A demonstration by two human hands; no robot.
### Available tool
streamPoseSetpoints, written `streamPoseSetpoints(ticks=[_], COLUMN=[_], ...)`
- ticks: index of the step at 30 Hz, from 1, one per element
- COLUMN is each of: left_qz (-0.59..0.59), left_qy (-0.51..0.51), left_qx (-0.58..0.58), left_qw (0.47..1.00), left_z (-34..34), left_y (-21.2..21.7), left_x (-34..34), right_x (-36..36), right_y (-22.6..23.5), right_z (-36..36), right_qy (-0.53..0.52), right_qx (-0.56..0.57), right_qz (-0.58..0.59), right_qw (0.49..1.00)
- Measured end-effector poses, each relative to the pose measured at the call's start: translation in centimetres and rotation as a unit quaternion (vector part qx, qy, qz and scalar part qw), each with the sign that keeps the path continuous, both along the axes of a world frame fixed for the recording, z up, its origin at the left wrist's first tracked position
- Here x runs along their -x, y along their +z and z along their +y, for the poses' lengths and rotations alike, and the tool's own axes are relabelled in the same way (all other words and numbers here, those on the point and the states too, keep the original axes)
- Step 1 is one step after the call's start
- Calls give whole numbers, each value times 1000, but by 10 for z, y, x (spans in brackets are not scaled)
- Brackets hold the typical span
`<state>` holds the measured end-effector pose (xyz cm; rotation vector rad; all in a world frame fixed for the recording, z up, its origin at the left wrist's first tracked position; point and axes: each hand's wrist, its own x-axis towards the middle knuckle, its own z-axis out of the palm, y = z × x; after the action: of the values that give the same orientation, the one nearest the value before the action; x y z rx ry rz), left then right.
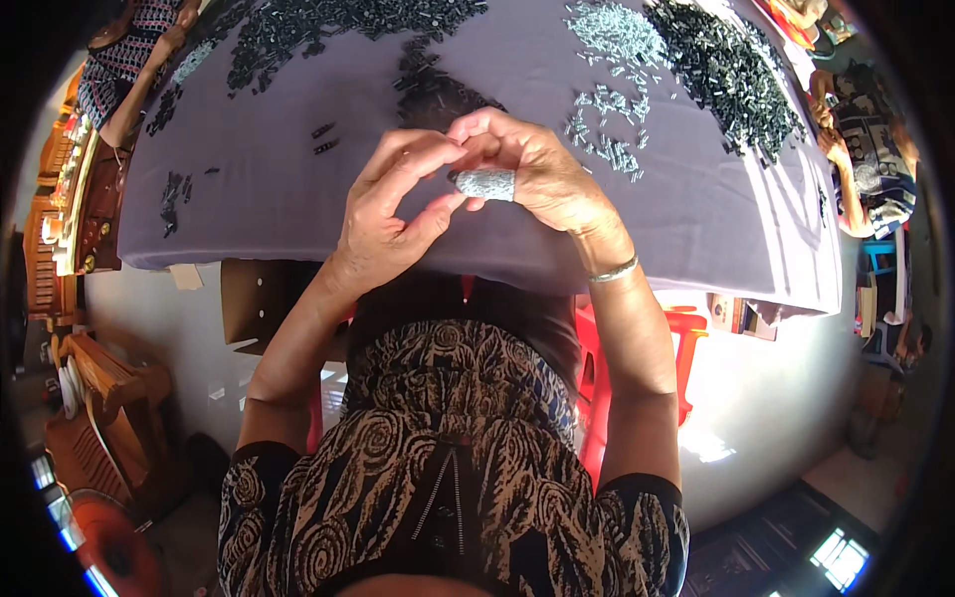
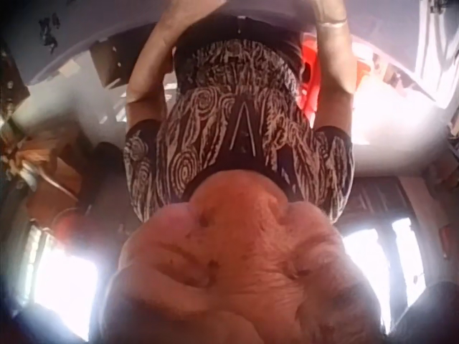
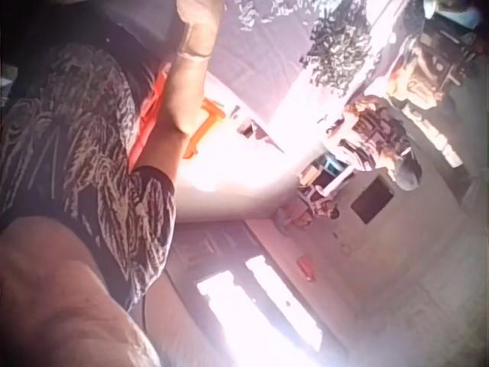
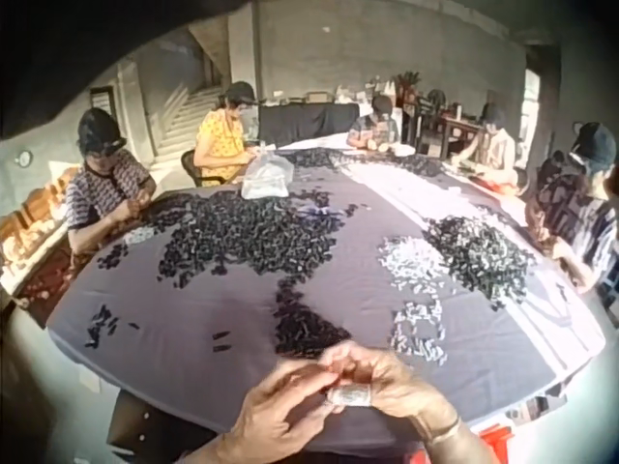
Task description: The person assembles small plastic components by hand, picking up plastic pieces, inserting small pins into them, and placing the assembled pieces on the table.
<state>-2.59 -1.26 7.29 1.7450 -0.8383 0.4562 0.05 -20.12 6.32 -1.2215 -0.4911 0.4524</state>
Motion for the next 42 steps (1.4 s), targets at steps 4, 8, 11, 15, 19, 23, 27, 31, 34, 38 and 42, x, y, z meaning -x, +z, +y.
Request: streamPoseSetpoints(ticks=[4, 8, 11, 15, 19, 23, 27, 31, 34, 38, 42], left_qz=[-23, -10, 13, 20, 38, 73, 234, 325, 322, 317, 320], left_qy=[11, 17, 39, 60, 81, 49, -8, -36, -36, -17, -9], left_qx=[-94, -60, -57, -87, -127, -110, 37, 101, 97, 94, 109], left_qw=[995, 998, 998, 994, 988, 990, 972, 940, 941, 944, 941], left_z=[3, -1, -2, -2, -3, -2, 2, 5, 4, 7, 4], left_y=[-6, -9, -13, -14, -17, -20, -36, -49, -55, -58, -64], left_x=[-2, 0, 3, 9, 9, 12, 5, -3, -4, -7, -10], right_x=[3, 9, 12, 16, 22, 33, 33, 28, 25, 23, 22], right_y=[-9, -13, -15, -18, -15, -5, -12, -33, -40, -36, -40], right_z=[-1, -2, -2, 2, 2, -4, -51, -91, -90, -79, -84], right_qy=[2, -17, -43, -79, -115, -148, -338, -372, -370, -352, -339], right_qx=[6, -22, -25, -30, 21, 108, 270, 421, 441, 502, 493], right_qz=[-1, 49, 66, 100, 84, 29, -122, -154, -207, -239, -262], right_qw=[1000, 998, 997, 991, 990, 983, 893, 813, 791, 753, 757])
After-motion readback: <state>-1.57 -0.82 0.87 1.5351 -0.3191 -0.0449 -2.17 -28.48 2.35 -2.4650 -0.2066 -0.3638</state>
